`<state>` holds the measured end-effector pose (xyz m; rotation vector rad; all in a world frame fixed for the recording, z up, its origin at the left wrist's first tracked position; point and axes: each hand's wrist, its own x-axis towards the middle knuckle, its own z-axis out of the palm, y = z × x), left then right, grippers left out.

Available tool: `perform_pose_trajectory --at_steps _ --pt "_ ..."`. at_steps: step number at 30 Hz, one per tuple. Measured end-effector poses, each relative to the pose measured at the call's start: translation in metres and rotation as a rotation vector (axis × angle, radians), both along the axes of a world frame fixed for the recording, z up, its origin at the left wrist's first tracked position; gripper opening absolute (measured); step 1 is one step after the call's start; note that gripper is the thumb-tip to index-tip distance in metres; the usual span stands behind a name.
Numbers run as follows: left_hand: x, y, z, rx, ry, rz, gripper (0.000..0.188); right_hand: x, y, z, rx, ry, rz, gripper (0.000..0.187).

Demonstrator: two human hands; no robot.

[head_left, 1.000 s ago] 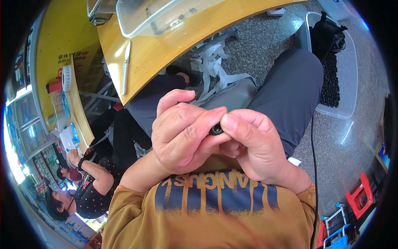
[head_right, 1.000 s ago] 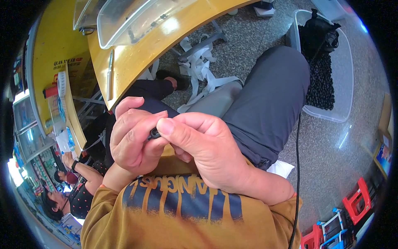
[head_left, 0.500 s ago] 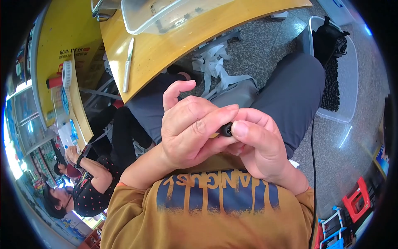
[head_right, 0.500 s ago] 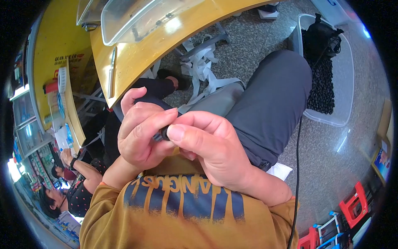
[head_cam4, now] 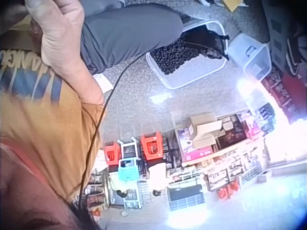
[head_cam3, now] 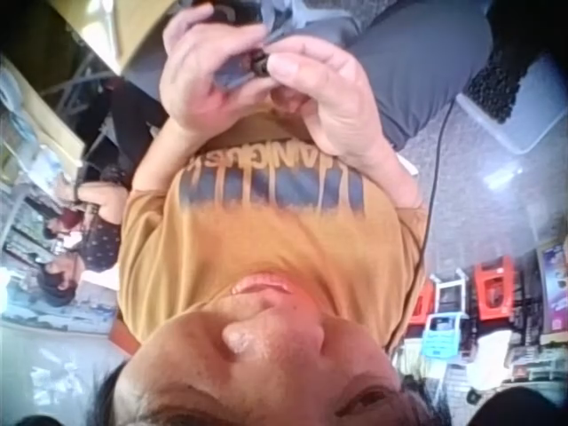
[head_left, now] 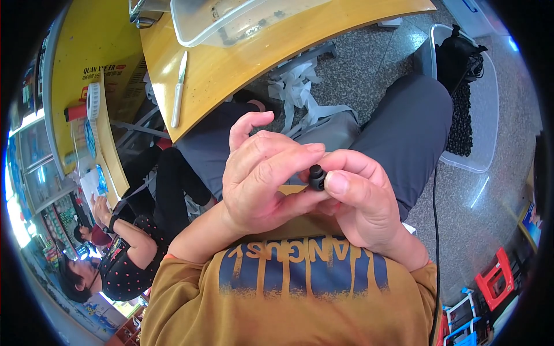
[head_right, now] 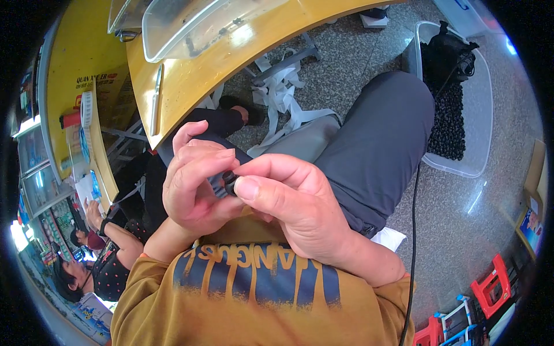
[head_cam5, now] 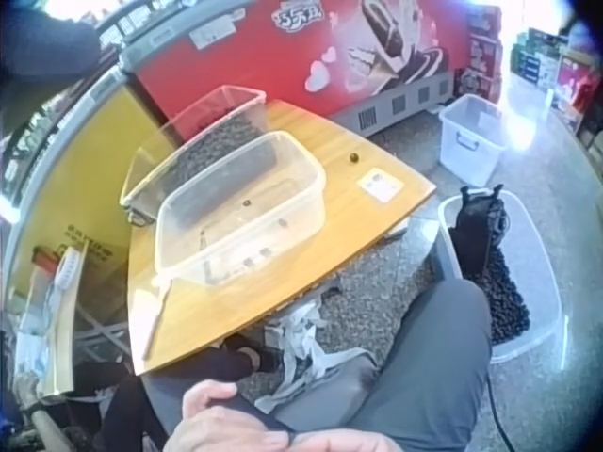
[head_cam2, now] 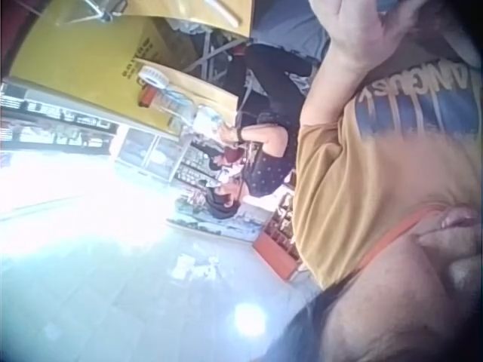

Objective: Cleaning and assembling small mechanical components by scraping them with a knife and inserting metal springs.

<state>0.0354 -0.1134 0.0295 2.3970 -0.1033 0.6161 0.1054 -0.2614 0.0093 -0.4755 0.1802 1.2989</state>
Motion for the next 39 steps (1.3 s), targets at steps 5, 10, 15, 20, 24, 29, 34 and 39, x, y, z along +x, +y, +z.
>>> perform_pose_trajectory --at_steps 5,10,15,20,24,29,34,39 --pt "-0.001 0.001 -0.002 0.0 -0.016 -0.007 0.045 -0.001 0.001 0.001 0.003 -0.001 -0.016 0.017" --pt "-0.001 0.001 -0.003 -0.013 -0.038 -0.001 0.046 0.001 0.002 0.001 0.008 -0.013 -0.011 0.017" --pt "-0.001 0.001 0.001 0.03 -0.023 -0.026 0.042 -0.002 0.001 0.001 0.006 -0.029 -0.034 0.018" --pt "-0.003 0.002 0.003 0.126 -0.02 -0.037 0.033 -0.001 0.002 0.001 -0.019 -0.061 -0.005 0.019" --pt "-0.006 -0.001 0.007 0.224 -0.006 -0.026 0.03 -0.002 0.001 0.0 -0.028 -0.07 0.028 0.019" --pt "-0.005 0.0 0.005 0.203 -0.017 -0.035 0.032 -0.003 0.002 0.0 -0.016 -0.052 0.031 0.02" --pt "-0.002 0.0 0.006 0.123 -0.011 -0.012 0.041 -0.003 0.005 0.004 -0.007 -0.054 0.015 0.021" --pt "-0.003 0.003 0.009 0.084 -0.016 0.044 0.044 0.001 0.009 0.012 -0.004 -0.123 -0.017 0.023"
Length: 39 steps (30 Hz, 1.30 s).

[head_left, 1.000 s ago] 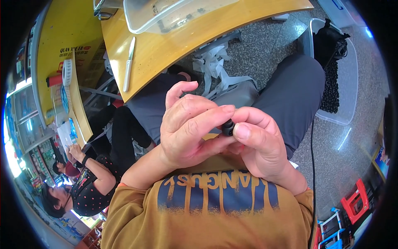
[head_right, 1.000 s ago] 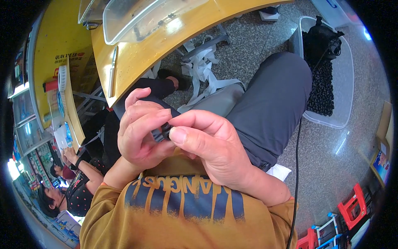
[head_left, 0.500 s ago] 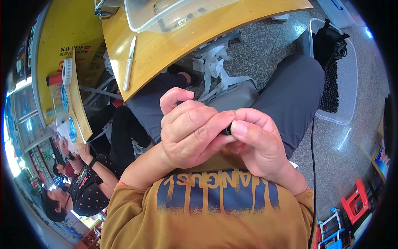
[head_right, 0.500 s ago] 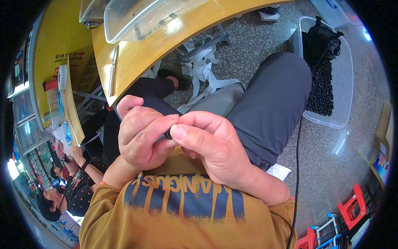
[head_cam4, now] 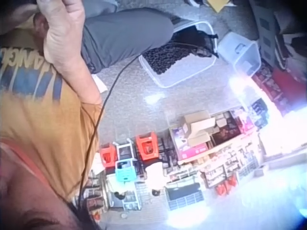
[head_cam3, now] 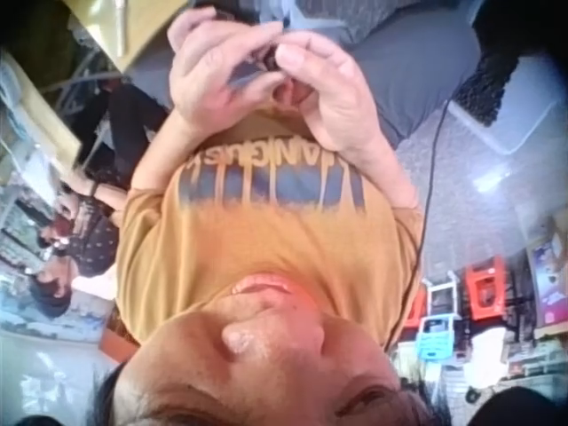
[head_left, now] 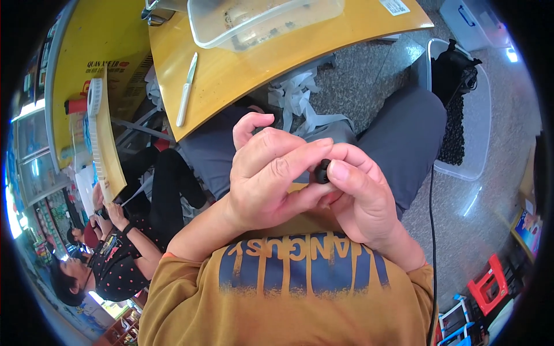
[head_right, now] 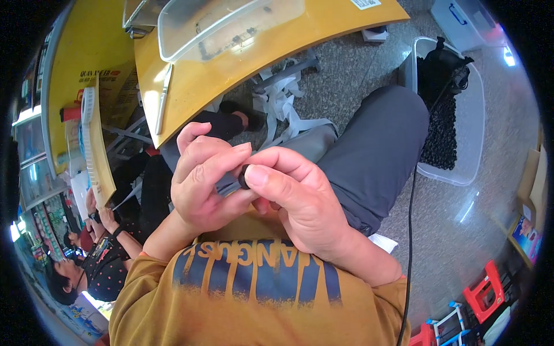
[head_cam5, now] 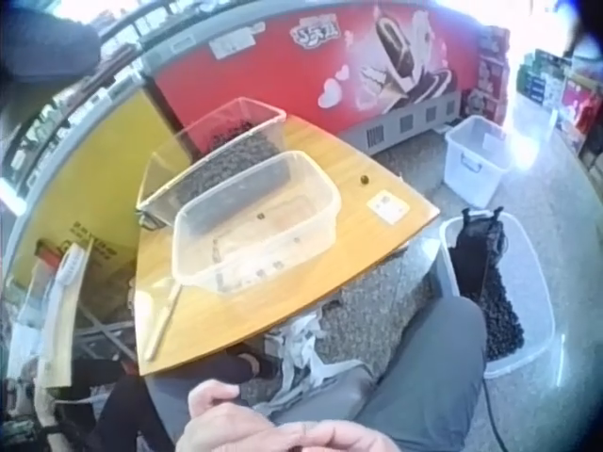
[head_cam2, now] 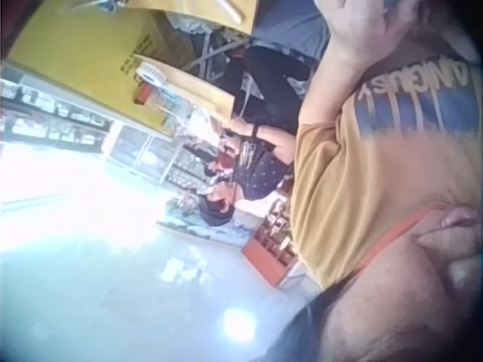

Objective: Cleaning and assembling small mechanical components by scraping them with a knife and inserting metal springs.

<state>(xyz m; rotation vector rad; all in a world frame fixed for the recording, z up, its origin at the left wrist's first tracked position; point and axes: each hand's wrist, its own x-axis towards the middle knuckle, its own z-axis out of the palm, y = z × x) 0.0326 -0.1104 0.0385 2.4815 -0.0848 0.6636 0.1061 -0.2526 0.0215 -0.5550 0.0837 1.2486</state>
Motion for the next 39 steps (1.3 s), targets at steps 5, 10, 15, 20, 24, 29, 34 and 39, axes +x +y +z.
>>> perform_pose_trajectory --at_steps 5,10,15,20,24,29,34,39 --pt "-0.001 0.007 0.006 -0.017 -0.048 0.036 0.044 0.001 0.008 0.012 -0.023 -0.057 -0.026 0.026" --pt "-0.004 0.017 0.022 0.041 -0.029 0.01 0.036 0.002 0.015 0.023 -0.039 -0.068 -0.027 0.027" --pt "-0.007 0.026 0.032 0.035 -0.045 0.003 0.035 0.005 0.025 0.037 -0.002 -0.127 -0.053 0.028" --pt "-0.005 0.025 0.037 -0.097 -0.079 0.034 0.044 0.006 0.028 0.039 0.035 -0.135 -0.059 0.03" --pt "-0.006 0.029 0.032 -0.141 -0.102 0.023 0.042 0.01 0.028 0.038 0.073 -0.085 0.016 0.029" --pt "-0.004 0.029 0.033 -0.162 -0.107 0.024 0.039 0.011 0.03 0.038 0.071 -0.056 0.028 0.027" --pt "-0.001 0.031 0.036 -0.221 -0.057 -0.018 0.032 0.011 0.029 0.037 0.078 -0.034 0.03 0.022" --pt "-0.003 0.034 0.038 -0.388 0.059 -0.072 0.016 0.011 0.03 0.044 -0.021 -0.108 0.035 0.025"
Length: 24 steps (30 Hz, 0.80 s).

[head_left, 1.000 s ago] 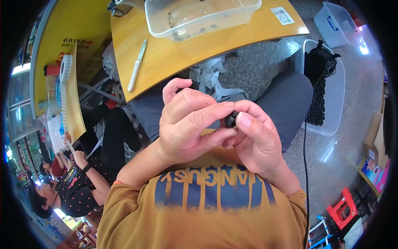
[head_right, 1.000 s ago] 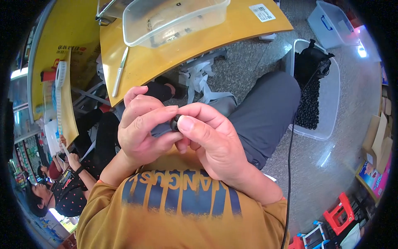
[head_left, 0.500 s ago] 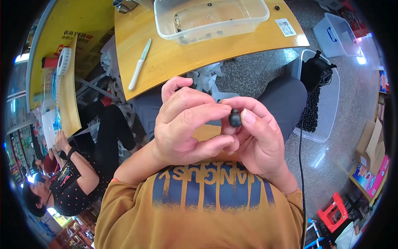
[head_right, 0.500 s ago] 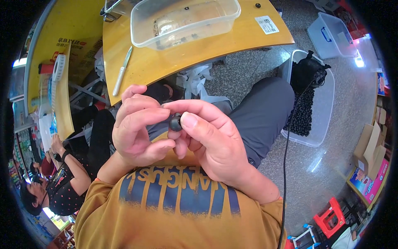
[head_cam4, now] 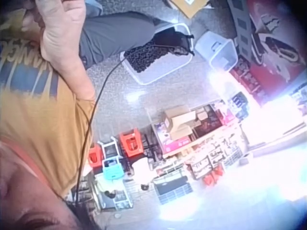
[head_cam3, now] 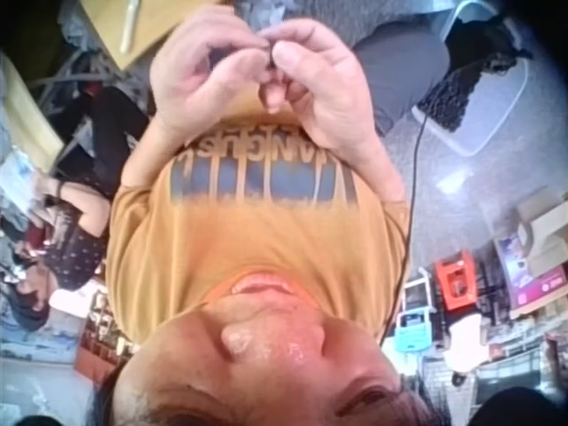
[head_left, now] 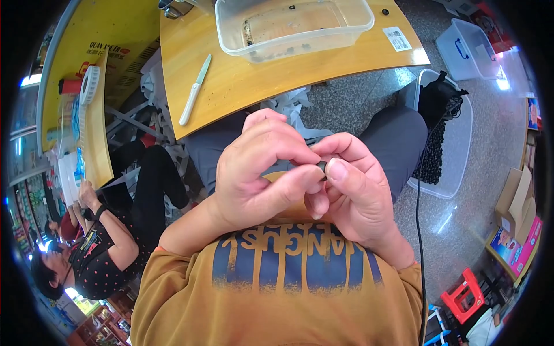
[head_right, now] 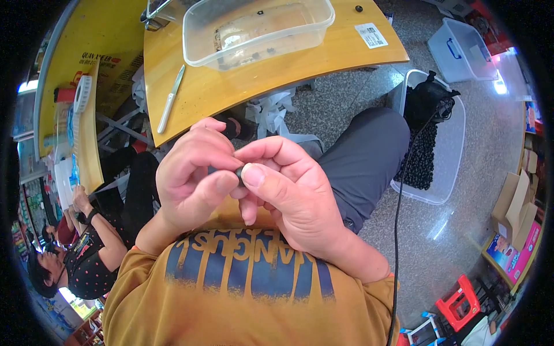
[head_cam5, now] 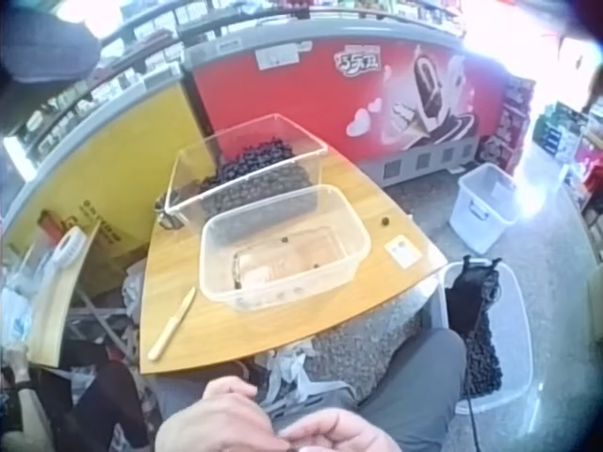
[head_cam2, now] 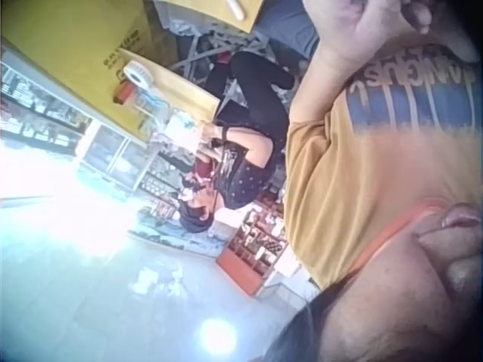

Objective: Cleaning and assembling small mechanical components by scraping them with a knife and inserting metal springs.

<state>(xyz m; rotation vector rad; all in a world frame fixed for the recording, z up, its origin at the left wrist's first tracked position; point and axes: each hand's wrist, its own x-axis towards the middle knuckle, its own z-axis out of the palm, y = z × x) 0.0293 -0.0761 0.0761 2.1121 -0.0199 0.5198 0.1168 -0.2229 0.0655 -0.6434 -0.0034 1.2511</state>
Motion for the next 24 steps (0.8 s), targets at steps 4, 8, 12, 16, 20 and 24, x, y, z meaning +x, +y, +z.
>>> perform_pose_trajectory --at_steps 4,8,12,16,20,24 --pt "-0.002 0.0 0.0 -0.124 0.054 -0.008 0.007 -0.002 -0.001 0.001 0.022 0.005 0.015 0.025" --pt "-0.007 0.018 -0.015 -0.189 0.097 0.31 0.004 -0.004 -0.004 -0.003 0.102 -0.011 0.007 0.025" --pt "-0.012 0.09 -0.059 0.119 0.134 0.641 0.014 -0.005 -0.005 -0.002 0.158 -0.016 0.015 0.026" --pt "-0.027 0.136 -0.104 0.74 0.252 0.733 0.027 -0.004 -0.007 0.001 0.211 -0.069 0.027 0.029" --pt "-0.026 0.148 -0.118 0.86 0.296 0.773 0.032 -0.001 -0.007 0.003 0.238 -0.11 0.019 0.03" --pt "-0.026 0.163 -0.123 0.72 0.224 0.827 0.029 0.002 -0.008 0.008 0.232 -0.079 0.022 0.028"
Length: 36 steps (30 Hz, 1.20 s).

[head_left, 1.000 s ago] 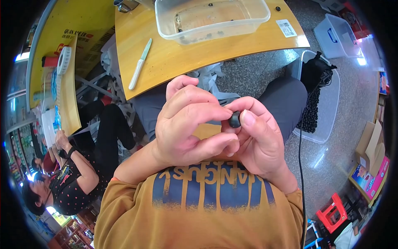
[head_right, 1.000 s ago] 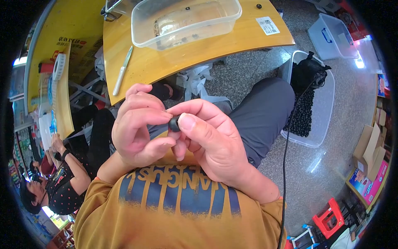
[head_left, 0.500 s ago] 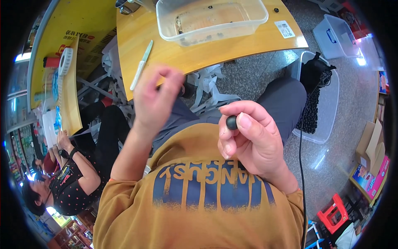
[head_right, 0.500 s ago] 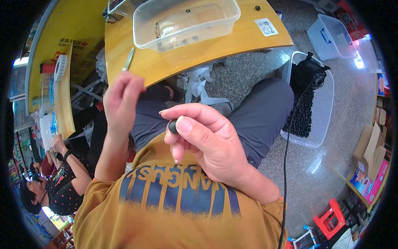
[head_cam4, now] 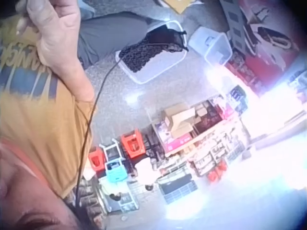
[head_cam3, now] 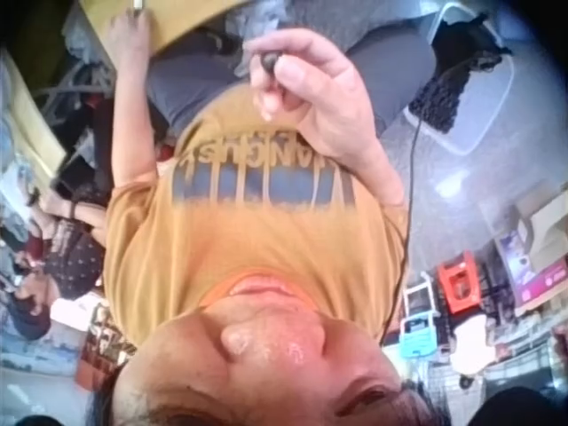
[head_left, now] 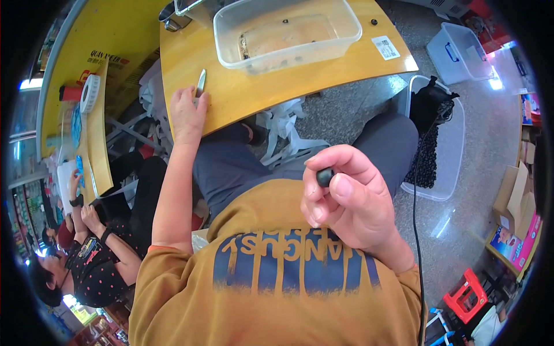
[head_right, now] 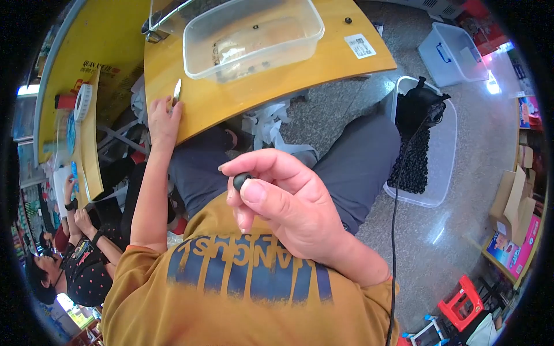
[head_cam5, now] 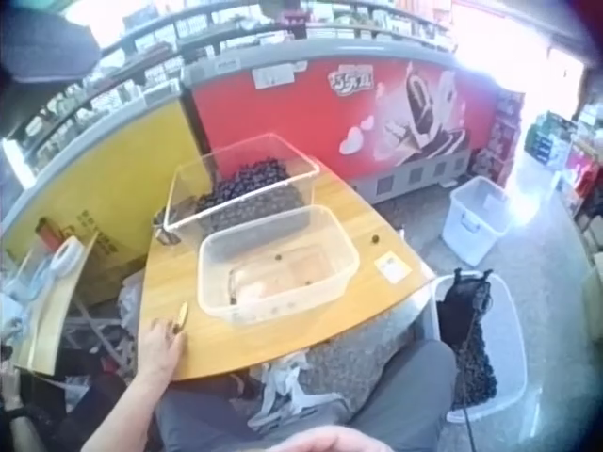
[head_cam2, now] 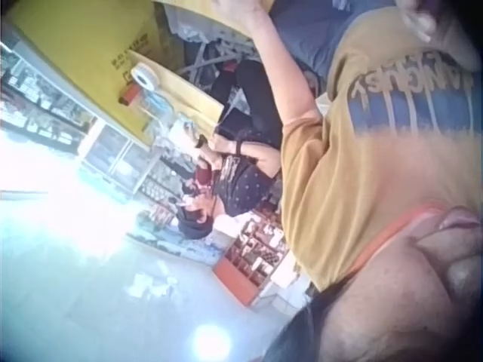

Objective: Cleaning and assembling small mechanical components by scraping them with a knife and inserting metal springs.

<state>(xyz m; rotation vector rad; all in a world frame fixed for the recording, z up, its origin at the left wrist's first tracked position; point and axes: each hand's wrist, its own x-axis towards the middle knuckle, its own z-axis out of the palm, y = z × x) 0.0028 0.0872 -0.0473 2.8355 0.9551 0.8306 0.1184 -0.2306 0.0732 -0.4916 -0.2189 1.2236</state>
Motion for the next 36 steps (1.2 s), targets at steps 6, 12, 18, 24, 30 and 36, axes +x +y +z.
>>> perform_pose_trajectory --at_steps 6,12,18,24,30,36 --pt "-0.005 0.0 0.001 0.08 0.139 0.034 0.016 0.004 -0.001 0.008 -0.009 -0.004 -0.018 0.024" --pt "-0.018 0.034 0.017 0.258 0.236 0.025 0.013 0.008 -0.002 0.015 0.037 0.004 -0.003 0.024" --pt "-0.013 0.029 0.128 -1.349 -1.042 0.01 0.018 0.009 -0.004 0.012 0.098 -0.001 -0.017 0.027" --pt "0.028 -0.119 0.167 -1.315 -0.623 -0.314 0.016 0.007 0.002 0.009 0.105 0.001 -0.099 0.027" --pt "0.037 -0.177 0.164 -1.23 -0.255 -0.702 0.021 0.005 0.001 0.005 0.038 -0.121 -0.16 0.028" --pt "0.047 -0.186 0.159 -0.993 -0.085 -0.77 0.03 0.001 -0.003 0.001 -0.137 -0.174 -0.254 0.03"
